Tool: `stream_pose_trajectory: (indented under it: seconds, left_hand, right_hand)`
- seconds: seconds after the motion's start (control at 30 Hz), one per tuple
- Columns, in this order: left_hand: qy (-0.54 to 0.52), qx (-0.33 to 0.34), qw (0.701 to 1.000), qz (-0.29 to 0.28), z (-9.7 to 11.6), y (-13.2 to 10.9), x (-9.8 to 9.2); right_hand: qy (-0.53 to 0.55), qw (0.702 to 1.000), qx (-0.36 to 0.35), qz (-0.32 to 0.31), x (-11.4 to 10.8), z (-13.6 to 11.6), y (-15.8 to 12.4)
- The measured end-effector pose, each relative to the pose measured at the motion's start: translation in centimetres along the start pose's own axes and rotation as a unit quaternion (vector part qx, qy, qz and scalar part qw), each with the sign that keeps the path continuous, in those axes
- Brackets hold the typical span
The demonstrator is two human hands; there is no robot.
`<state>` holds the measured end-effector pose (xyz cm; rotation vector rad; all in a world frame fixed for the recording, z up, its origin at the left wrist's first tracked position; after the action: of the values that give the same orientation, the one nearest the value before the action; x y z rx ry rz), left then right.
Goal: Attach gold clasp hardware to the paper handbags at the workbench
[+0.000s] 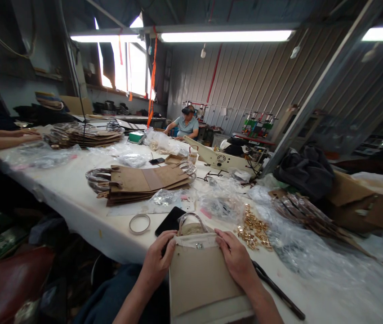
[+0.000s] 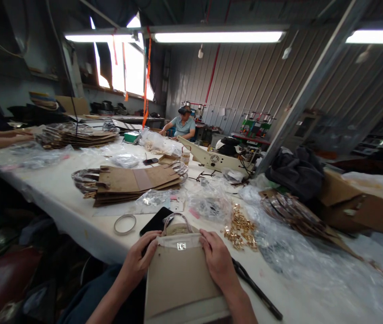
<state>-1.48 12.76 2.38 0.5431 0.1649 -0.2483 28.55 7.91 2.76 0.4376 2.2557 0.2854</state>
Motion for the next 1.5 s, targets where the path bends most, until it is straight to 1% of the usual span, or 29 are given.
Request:
stream_pose_trajectory:
  seconds: [0.23, 0.57, 0.77, 1.0, 1.1, 1.17, 1.2, 1.27, 1.33, 1.37, 1.43, 1.5]
  left_hand:
    - [0.008, -0.002, 1.000, 0.006, -0.5, 0.1, 0.0]
    - [0.040, -0.001, 0.999, 0.005, -2.0, 0.4, 0.0]
    - [0.066, -0.006, 0.998, 0.003, -2.2, 0.5, -0.2]
    - [0.076, -0.011, 0.997, -0.004, -2.5, 0.7, -0.2]
    - [0.082, -0.018, 0.996, -0.001, -2.6, 0.8, -0.2]
    - [0.081, -0.018, 0.997, 0.001, -2.5, 0.7, -0.2]
    - [0.080, -0.017, 0.997, 0.002, -2.6, 0.7, -0.2]
    - [0.080, -0.014, 0.997, -0.001, -2.9, 0.6, -0.2]
    - [0.082, -0.010, 0.997, -0.007, -3.3, 0.4, -0.2]
    - [0.083, -0.008, 0.996, -0.010, -3.6, 0.3, -0.2]
    - [0.088, -0.007, 0.996, -0.012, -4.0, 0.3, -0.2]
    - [0.092, -0.008, 0.996, -0.010, -4.0, 0.3, -0.2]
  right_hand:
    - [-0.006, 1.000, 0.000, 0.000, -0.2, -0.7, -0.1]
    - [-0.010, 1.000, 0.004, 0.005, -0.8, -1.8, -0.1]
    - [-0.016, 1.000, 0.013, 0.008, -1.4, -2.7, -0.3]
    - [-0.018, 1.000, 0.017, 0.017, -1.6, -2.9, -0.3]
    - [-0.022, 0.999, 0.020, 0.012, -1.6, -3.1, -0.5]
    - [-0.019, 1.000, 0.010, -0.001, -1.9, -3.2, -0.3]
    - [-0.016, 1.000, 0.001, 0.002, -2.5, -3.2, 0.0]
    - [-0.022, 0.999, -0.011, 0.044, -4.9, -2.8, 1.4]
    - [-0.075, 0.992, 0.003, 0.098, -7.7, -2.0, 3.8]
    - [-0.115, 0.987, 0.017, 0.106, -8.8, -1.4, 5.4]
    - [-0.183, 0.980, 0.037, 0.073, -9.6, -0.4, 8.7]
    - [-0.211, 0.977, 0.037, 0.016, -8.9, 0.5, 11.7]
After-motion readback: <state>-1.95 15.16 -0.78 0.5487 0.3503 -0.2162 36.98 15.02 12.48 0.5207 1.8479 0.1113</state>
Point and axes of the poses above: each hand's wrist, its own y-axis towards the middle knuckle, its own x-axis out of the palm, z = x × y, the point moved 8 cm from there along y, towards the middle knuckle, and after that the axes turned 6 degrees about x, right-handed, at the moved point
